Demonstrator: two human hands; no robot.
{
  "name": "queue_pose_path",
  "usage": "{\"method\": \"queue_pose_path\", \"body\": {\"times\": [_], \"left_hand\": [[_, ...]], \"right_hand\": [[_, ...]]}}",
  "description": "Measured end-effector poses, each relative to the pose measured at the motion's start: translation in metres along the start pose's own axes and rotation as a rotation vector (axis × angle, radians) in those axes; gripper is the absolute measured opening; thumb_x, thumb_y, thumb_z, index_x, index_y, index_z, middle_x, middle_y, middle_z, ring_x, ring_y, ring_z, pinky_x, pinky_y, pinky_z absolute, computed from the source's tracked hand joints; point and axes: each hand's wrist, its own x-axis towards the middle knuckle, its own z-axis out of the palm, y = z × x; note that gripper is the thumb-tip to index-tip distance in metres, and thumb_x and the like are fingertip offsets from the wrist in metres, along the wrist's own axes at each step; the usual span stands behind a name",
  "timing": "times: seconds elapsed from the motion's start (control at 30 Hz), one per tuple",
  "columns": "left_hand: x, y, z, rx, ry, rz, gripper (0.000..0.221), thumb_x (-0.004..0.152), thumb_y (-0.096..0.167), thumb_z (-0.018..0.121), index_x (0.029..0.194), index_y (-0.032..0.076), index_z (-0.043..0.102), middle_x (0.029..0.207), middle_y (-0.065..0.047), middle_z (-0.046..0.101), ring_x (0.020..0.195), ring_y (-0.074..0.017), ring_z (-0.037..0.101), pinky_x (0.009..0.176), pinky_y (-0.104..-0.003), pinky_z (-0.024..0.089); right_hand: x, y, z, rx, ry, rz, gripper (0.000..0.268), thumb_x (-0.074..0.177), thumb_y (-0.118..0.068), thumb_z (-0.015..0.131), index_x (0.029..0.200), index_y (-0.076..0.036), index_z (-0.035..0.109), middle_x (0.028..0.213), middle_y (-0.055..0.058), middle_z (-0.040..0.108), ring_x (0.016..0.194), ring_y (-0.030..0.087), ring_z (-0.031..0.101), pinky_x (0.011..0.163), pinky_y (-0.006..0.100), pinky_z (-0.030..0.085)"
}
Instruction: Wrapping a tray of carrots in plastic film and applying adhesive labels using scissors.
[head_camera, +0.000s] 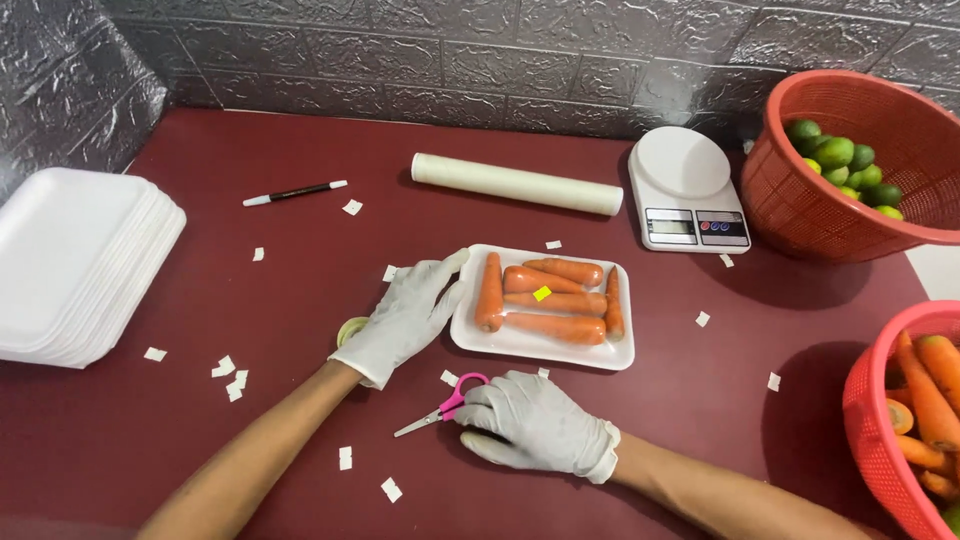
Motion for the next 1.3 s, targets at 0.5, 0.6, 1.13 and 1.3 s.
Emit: {"method": "queue_pose_path", "body": {"times": [0.5, 0.6, 1.13, 1.3], "left_hand": [[-0.012, -0.001, 0.000, -0.062, 0.027, -0.033, 0.050, 0.095, 0.042, 0.043, 0.145, 0.044, 0.047, 0.108, 0.009, 0.064, 0.116, -0.0181, 0.050, 0.094, -0.040, 0.045], [0.004, -0.027, 0.013, -0.047, 0.074, 0.078, 0.056, 0.097, 0.034, 0.051, 0.152, 0.033, 0.041, 0.108, 0.016, 0.073, 0.113, -0.0192, 0.052, 0.092, -0.038, 0.046], [-0.025, -0.013, -0.011, 0.076, -0.028, 0.005, 0.056, 0.100, 0.046, 0.053, 0.153, 0.030, 0.047, 0.119, -0.001, 0.076, 0.120, -0.0243, 0.067, 0.111, -0.047, 0.045], [-0.017, -0.024, 0.014, -0.023, -0.071, 0.085, 0.040, 0.096, 0.039, 0.061, 0.135, 0.038, 0.066, 0.117, 0.006, 0.078, 0.116, -0.0232, 0.068, 0.105, -0.044, 0.051]], "right_hand": [[-0.005, 0.001, -0.045, -0.127, 0.008, 0.226, 0.021, 0.093, -0.017, 0.066, 0.110, -0.004, 0.064, 0.090, 0.011, 0.067, 0.078, 0.033, 0.063, 0.066, 0.046, 0.047], [-0.017, 0.006, -0.066, -0.365, -0.341, 0.764, 0.028, 0.098, -0.032, 0.056, 0.078, -0.015, 0.067, 0.079, 0.005, 0.064, 0.068, 0.035, 0.065, 0.044, 0.053, 0.051], [-0.107, 0.062, -0.077, -0.665, -0.222, 1.192, 0.020, 0.086, -0.055, 0.070, 0.090, -0.036, 0.064, 0.069, -0.012, 0.068, 0.076, 0.013, 0.074, 0.070, 0.031, 0.060], [-0.080, 0.080, -0.099, 0.101, 0.156, 1.417, 0.022, 0.087, -0.024, 0.079, 0.108, -0.022, 0.073, 0.110, -0.001, 0.080, 0.105, 0.017, 0.075, 0.087, 0.036, 0.062]]}}
